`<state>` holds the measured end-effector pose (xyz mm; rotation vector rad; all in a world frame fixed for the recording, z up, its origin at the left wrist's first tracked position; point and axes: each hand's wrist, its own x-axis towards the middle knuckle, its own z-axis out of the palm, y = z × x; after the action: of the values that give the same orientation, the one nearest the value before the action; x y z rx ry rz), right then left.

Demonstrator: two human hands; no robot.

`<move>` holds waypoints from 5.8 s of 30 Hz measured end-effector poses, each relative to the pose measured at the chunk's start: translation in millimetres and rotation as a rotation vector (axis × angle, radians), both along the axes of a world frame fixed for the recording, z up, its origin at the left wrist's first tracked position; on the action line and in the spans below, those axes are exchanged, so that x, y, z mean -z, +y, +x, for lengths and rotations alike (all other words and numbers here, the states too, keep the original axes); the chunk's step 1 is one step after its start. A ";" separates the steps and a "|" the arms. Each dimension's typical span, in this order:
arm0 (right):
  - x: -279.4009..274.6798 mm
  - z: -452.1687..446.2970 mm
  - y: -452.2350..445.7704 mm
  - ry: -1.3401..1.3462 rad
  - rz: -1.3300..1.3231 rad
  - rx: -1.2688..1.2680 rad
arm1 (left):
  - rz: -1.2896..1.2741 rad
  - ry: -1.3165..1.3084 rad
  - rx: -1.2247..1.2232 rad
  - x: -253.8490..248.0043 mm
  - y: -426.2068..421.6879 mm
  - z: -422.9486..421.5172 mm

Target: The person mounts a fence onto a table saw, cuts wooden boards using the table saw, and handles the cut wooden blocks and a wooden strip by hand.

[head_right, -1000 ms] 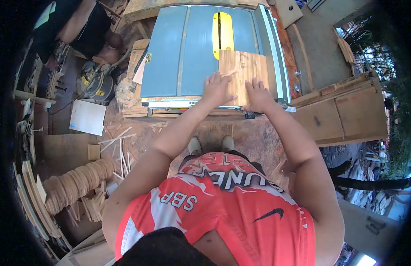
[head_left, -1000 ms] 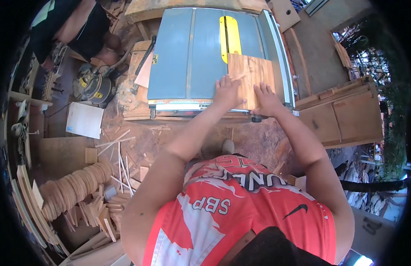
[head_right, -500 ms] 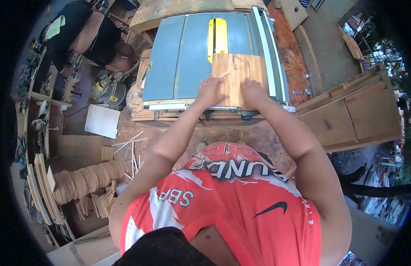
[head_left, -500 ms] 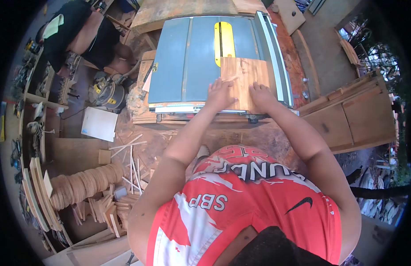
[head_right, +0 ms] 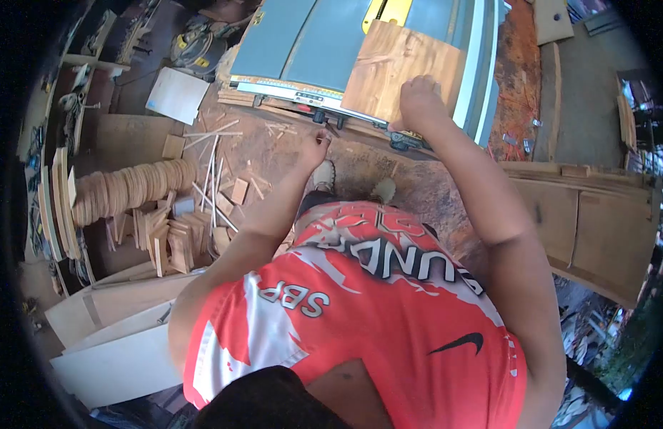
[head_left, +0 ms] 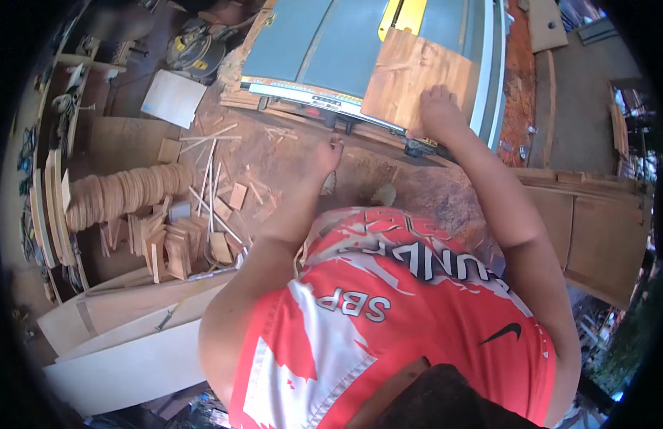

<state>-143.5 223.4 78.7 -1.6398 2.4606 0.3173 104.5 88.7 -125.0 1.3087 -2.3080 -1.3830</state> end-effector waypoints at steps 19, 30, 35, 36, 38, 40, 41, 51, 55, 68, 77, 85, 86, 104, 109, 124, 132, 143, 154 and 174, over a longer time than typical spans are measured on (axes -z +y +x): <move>-3.2 4.2 3.2 -0.128 -0.033 0.022 | -0.085 0.247 -0.217 96.9 -19.3 -32.6; 3.0 2.6 1.3 -0.128 0.023 0.105 | 0.684 0.458 -0.322 112.8 -50.5 -34.3; 1.5 0.2 1.7 -0.158 0.017 0.095 | -0.198 0.114 -0.136 197.5 -22.1 -64.5; -0.1 -5.7 0.9 -0.167 0.026 0.095 | -0.191 0.103 -0.137 175.1 -26.1 -67.9; 4.0 -2.4 1.0 -0.179 0.031 0.136 | -0.044 -0.036 0.005 102.9 -29.3 -42.4; -4.3 10.2 -3.0 -0.218 0.041 0.170 | -0.056 0.150 -0.210 86.5 -38.5 -20.9; -0.6 7.0 -0.7 -0.201 0.037 0.168 | -0.080 0.371 -0.399 80.2 -47.0 -17.8; -17.0 18.5 6.3 -0.119 0.066 0.224 | 0.907 0.856 -0.903 50.9 -96.1 -50.8; -6.0 17.2 14.0 -0.093 0.010 0.229 | 1.049 0.814 -0.918 58.8 -112.6 -49.8; -1.1 20.5 11.5 -0.115 0.009 0.285 | -0.510 0.617 0.193 -105.4 -5.9 -34.4; 8.2 8.6 10.5 -0.195 -0.056 0.269 | -0.570 0.425 0.350 -104.7 -0.9 -68.1; -2.5 -4.2 -2.5 -0.074 0.049 0.272 | -0.560 0.319 0.392 -114.4 -13.2 -85.1; -3.9 -4.1 -2.8 -0.079 0.055 0.266 | -0.548 0.291 0.412 -117.5 -14.4 -85.5; 1.1 -37.3 -13.7 -0.073 -0.027 0.246 | 0.094 -0.362 0.845 36.0 55.2 164.9; -2.3 -45.9 -17.0 -0.065 -0.019 0.248 | 0.311 -0.400 0.881 95.6 67.9 210.8; -0.6 -82.5 -21.5 -0.004 0.094 0.029 | 0.362 -0.474 0.281 162.2 130.0 142.7; -16.6 -90.4 -23.7 -0.060 0.073 0.003 | 0.241 -0.503 0.206 116.5 177.7 102.2; -11.1 -100.3 -28.8 -0.060 0.045 0.023 | 0.588 -0.286 0.252 125.3 188.3 169.1; -13.6 -118.7 -40.4 -0.003 0.070 0.014 | 0.614 -0.094 0.000 87.0 214.3 177.4; -11.8 -136.1 -47.8 -0.020 0.062 0.042 | 0.568 -0.282 0.224 104.1 186.7 113.4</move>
<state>-279.6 175.6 90.6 -1.5575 2.4415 0.3663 217.9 275.4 -229.0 1.4994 -2.3872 -2.1751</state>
